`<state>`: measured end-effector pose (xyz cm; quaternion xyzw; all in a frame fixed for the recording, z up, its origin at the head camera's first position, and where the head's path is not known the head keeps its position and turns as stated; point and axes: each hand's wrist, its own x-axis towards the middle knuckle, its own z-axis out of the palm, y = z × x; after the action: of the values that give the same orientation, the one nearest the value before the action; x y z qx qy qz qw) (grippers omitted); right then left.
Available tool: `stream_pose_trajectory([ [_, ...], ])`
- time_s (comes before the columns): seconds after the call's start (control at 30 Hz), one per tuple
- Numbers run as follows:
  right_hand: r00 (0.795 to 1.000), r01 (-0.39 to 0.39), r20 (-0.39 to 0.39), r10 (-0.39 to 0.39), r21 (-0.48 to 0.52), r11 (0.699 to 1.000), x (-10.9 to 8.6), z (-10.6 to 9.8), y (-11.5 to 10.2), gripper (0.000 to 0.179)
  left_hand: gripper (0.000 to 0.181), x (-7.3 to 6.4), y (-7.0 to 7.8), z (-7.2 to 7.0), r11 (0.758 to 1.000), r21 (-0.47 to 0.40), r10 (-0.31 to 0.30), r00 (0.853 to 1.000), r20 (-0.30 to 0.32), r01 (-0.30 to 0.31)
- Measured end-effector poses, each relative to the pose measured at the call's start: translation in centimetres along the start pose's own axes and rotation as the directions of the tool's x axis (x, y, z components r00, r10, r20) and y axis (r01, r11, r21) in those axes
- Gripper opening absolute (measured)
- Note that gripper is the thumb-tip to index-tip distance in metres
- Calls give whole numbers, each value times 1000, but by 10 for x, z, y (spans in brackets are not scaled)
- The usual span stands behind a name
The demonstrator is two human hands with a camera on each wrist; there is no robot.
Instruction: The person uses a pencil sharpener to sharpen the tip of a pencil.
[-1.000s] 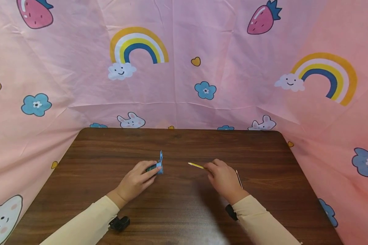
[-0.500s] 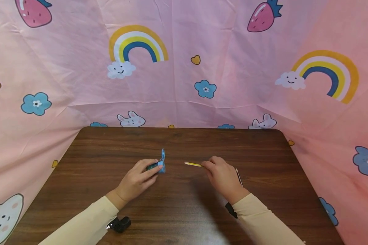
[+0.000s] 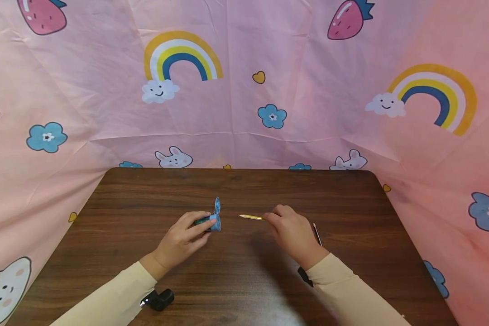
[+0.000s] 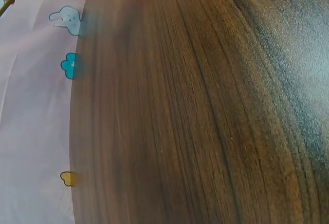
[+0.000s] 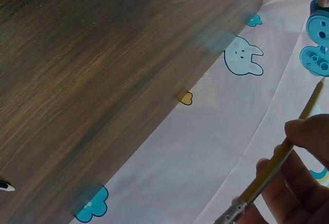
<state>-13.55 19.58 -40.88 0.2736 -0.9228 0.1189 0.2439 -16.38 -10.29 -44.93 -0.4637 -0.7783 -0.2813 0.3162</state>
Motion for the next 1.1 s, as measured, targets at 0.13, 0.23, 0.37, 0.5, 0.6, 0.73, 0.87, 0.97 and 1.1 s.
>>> stream_pose_trajectory([
  [0.13, 1000, 1, 16, -2, 16, 1000, 1, -1, 1, 20, 41, 0, 1, 0, 1000, -10, 3, 1000, 1, -3],
  [0.23, 1000, 11, 10, -11, 22, 1000, 1, -2, 1, 20, 34, 1, 2, 0, 1000, -21, 8, 1000, 3, -8],
  [0.37, 999, 45, -11, -45, 23, 999, 3, -4, 1, 20, 33, 3, 4, 0, 999, -34, 9, 1000, 1, -9],
  [0.5, 997, 77, -8, -77, 27, 997, 6, -5, -1, 22, 26, 4, 5, -1, 999, -41, 6, 1000, -6, -6],
  [0.6, 995, 100, 1, -100, 27, 995, 8, -4, -4, 23, 24, 5, 6, -1, 999, -43, 1, 1000, -9, -1],
  [0.73, 992, 129, 2, -129, 22, 991, 10, -4, -7, 24, 25, 6, 7, -1, 999, -50, -4, 1000, -8, 4],
  [0.87, 988, 152, -2, -152, 25, 988, 13, -3, -10, 24, 32, 6, 8, -1, 998, -57, -4, 1000, -5, 4],
  [0.97, 986, 165, 2, -165, 31, 986, 15, -1, -12, 22, 30, 6, 9, -2, 998, -59, -3, 1000, -7, 3],
  [1.1, 985, 169, 11, -170, 29, 985, 17, 0, -14, 20, 28, 7, 10, -1, 998, -61, -4, 1000, -7, 4],
])
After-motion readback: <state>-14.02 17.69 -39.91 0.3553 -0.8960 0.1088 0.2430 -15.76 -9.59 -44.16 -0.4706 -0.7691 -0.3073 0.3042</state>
